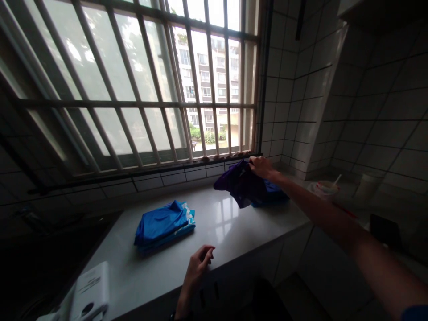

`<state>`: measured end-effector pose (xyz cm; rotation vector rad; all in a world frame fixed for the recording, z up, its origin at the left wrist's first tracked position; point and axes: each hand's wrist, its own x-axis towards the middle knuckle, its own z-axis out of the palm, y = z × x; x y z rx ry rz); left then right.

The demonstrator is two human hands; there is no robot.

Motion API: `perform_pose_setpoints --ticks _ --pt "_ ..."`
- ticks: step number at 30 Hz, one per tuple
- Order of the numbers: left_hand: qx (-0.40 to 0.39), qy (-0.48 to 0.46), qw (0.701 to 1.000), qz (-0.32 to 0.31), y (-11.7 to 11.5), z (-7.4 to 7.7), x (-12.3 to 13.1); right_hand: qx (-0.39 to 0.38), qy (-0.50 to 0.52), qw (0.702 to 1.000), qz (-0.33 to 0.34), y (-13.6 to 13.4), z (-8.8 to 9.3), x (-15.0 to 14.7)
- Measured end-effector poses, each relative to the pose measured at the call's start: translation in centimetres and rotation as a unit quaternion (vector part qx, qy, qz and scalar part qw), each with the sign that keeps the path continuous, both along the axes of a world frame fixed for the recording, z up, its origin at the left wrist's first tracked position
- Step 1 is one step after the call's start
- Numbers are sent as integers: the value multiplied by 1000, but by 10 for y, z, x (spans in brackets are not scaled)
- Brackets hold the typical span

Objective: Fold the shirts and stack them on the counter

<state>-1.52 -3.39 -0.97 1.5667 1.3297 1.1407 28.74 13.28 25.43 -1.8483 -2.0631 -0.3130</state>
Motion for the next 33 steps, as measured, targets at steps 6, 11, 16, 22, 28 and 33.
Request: perform_pose_setpoints --ticks 6,11,16,22,28,33 --pt "-34 -20 999 -6 -3 7 4 -124 82 983 104 -32 -69 -39" --pt "-22 2 999 26 -3 5 3 -26 198 965 170 -65 -137 -45" --pt "5 53 996 65 2 -9 2 -2 260 956 137 -80 -208 -43" --pt "23 108 992 60 1 -12 1 -78 174 961 200 -99 -261 -60" --pt "-15 127 992 0 -7 6 9 -55 225 954 190 -108 -272 -64" --pt "2 49 998 37 1 -4 9 -31 459 873 166 -100 -284 -51"
